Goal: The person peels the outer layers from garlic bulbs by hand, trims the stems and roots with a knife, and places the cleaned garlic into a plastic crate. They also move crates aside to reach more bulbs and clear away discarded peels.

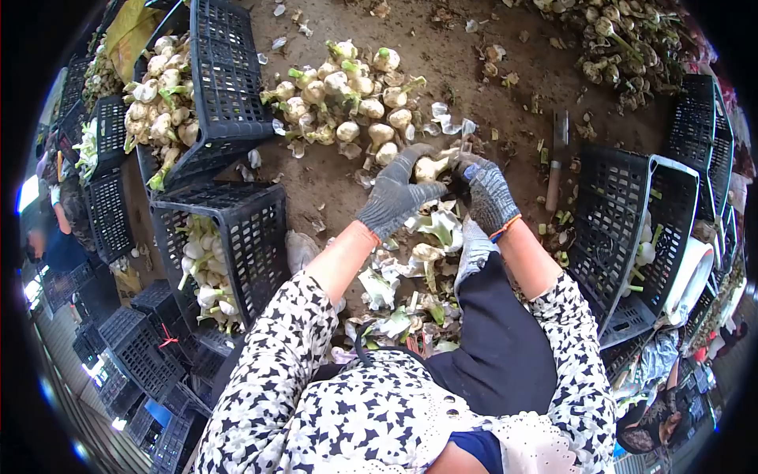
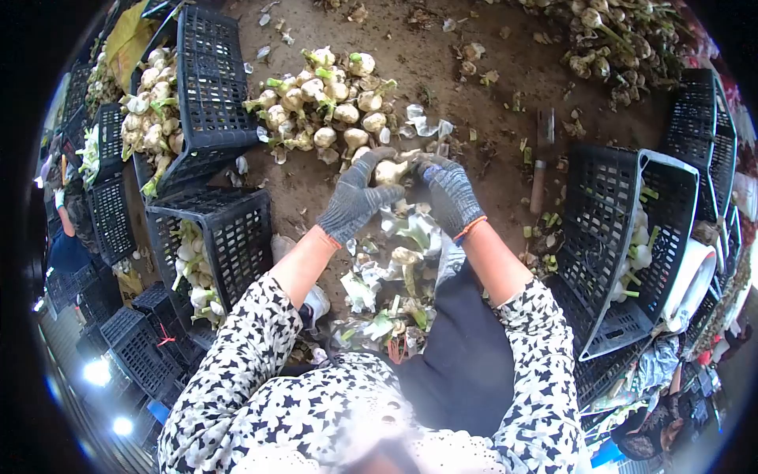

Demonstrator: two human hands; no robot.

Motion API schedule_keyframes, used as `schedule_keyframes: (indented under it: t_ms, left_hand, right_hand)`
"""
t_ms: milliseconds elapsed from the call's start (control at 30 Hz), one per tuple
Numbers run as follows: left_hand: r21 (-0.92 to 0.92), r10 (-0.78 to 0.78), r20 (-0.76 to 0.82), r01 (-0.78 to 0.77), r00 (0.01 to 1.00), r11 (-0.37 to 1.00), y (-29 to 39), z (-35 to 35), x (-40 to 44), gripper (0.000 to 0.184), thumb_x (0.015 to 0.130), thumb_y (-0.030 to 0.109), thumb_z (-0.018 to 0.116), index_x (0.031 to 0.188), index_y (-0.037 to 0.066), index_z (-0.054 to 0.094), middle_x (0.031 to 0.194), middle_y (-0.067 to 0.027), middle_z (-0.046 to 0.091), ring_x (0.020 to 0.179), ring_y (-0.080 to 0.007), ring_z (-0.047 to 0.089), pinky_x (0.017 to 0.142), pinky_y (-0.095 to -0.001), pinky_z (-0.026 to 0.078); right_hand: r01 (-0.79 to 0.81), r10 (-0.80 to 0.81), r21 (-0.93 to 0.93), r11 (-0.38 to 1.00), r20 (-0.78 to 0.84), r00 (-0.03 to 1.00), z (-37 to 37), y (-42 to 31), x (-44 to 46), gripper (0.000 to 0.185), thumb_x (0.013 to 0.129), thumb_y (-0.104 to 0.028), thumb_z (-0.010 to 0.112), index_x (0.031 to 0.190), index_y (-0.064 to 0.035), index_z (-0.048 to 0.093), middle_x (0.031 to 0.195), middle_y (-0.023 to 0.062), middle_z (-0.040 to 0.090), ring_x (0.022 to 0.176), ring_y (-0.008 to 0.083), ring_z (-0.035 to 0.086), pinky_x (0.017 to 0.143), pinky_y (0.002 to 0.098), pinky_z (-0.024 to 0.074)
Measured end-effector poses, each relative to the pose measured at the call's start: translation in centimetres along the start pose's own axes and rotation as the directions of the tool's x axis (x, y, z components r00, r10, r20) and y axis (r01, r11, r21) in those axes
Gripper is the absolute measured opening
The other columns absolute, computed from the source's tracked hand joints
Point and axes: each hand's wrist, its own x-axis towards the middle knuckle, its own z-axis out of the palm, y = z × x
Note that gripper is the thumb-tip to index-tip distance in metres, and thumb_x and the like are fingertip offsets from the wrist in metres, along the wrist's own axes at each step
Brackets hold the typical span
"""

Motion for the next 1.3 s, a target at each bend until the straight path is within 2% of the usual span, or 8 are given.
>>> schedule_keyframes:
  t_ms: [567,633,733,967,1033,1133,1233,1300]
  left_hand:
    - [0.188,0.187,-0.157,-0.157,0.970,0.970,-1.1,1.9,-0.6,0.060,0.054,0.008,0.076,0.104,0.003,0.045,0.097,-0.0062,0.051,0.090,-0.0132,0.049,0.079,-0.0254,0.041]
    - [0.172,0.188,-0.160,-0.161,0.969,0.972,-1.1,1.9,-0.7,0.060,0.054,0.008,0.076,0.104,0.003,0.045,0.097,-0.0061,0.051,0.090,-0.0133,0.049,0.079,-0.0254,0.041]
    - [0.250,0.259,-0.159,-0.215,0.953,0.944,-0.6,1.8,-0.8,0.059,0.054,0.007,0.076,0.104,0.003,0.045,0.096,-0.0052,0.051,0.089,-0.0126,0.049,0.078,-0.0248,0.041]
    - [0.017,0.020,-0.095,-0.018,0.995,1.000,0.7,0.6,-0.8,0.052,0.057,0.005,0.072,0.104,0.003,0.048,0.092,-0.0054,0.054,0.084,-0.0119,0.051,0.074,-0.0242,0.044]
    - [0.014,-0.072,-0.043,0.073,0.996,0.997,1.0,0.2,-0.8,0.050,0.059,0.005,0.070,0.104,0.003,0.049,0.090,-0.0058,0.055,0.082,-0.0121,0.052,0.073,-0.0241,0.044]
    - [-0.321,-0.251,0.021,0.244,0.968,0.915,1.1,0.1,-1.0,0.043,0.062,0.006,0.068,0.102,0.002,0.051,0.087,-0.0056,0.057,0.077,-0.0113,0.052,0.070,-0.0233,0.044]
    - [-0.179,-0.147,-0.071,0.132,0.987,0.975,2.1,0.7,-1.5,0.037,0.065,0.008,0.065,0.099,0.001,0.052,0.085,-0.0051,0.056,0.076,-0.0108,0.052,0.069,-0.0238,0.045]
    - [0.001,0.124,-0.184,-0.126,0.975,0.992,0.9,1.1,-1.5,0.033,0.067,0.013,0.066,0.093,0.000,0.051,0.078,-0.0062,0.057,0.066,-0.0109,0.054,0.058,-0.0224,0.046]
  right_hand:
    - [0.140,-0.116,-0.173,0.975,0.144,0.983,-0.2,0.7,-0.4,0.024,0.079,-0.016,0.056,0.097,-0.0007,0.055,0.087,0.0028,0.059,0.077,0.0097,0.055,0.069,0.0227,0.0449]
    - [0.339,-0.228,-0.640,0.689,0.252,0.940,-1.6,1.9,0.5,0.034,0.072,0.000,0.043,0.104,-0.0051,0.051,0.092,0.0115,0.054,0.087,0.0236,0.050,0.078,0.0321,0.0387]
    - [0.262,-0.139,-0.625,0.736,0.240,0.961,-2.1,2.0,0.8,0.040,0.067,0.000,0.044,0.106,-0.0075,0.049,0.094,0.0147,0.052,0.092,0.0289,0.047,0.082,0.0354,0.0356]
    - [0.237,-0.010,-0.662,0.711,0.328,0.945,-1.3,-1.3,0.2,0.036,0.064,0.001,0.048,0.099,-0.0062,0.053,0.094,0.0137,0.053,0.088,0.0300,0.049,0.079,0.0354,0.0405]
    - [0.203,-0.068,-0.402,0.893,0.327,0.943,-1.2,-1.4,-0.1,0.018,0.078,-0.012,0.053,0.092,-0.0009,0.057,0.086,0.0032,0.058,0.077,0.0106,0.054,0.071,0.0238,0.0438]
    - [0.466,-0.176,-0.588,0.661,0.482,0.858,-0.2,-3.3,-0.9,0.020,0.077,-0.012,0.055,0.092,0.0006,0.057,0.087,0.0036,0.058,0.077,0.0127,0.054,0.073,0.0246,0.0428]
    - [0.025,0.126,-0.497,0.867,0.268,0.955,0.2,-3.7,-1.2,0.021,0.077,-0.002,0.049,0.097,-0.0008,0.056,0.093,0.0079,0.057,0.083,0.0163,0.055,0.073,0.0269,0.0454]
    - [0.297,-0.037,-0.648,0.701,0.383,0.923,-0.7,-2.7,-0.6,0.020,0.077,-0.004,0.050,0.096,0.0006,0.055,0.091,0.0072,0.057,0.081,0.0143,0.055,0.071,0.0255,0.0457]
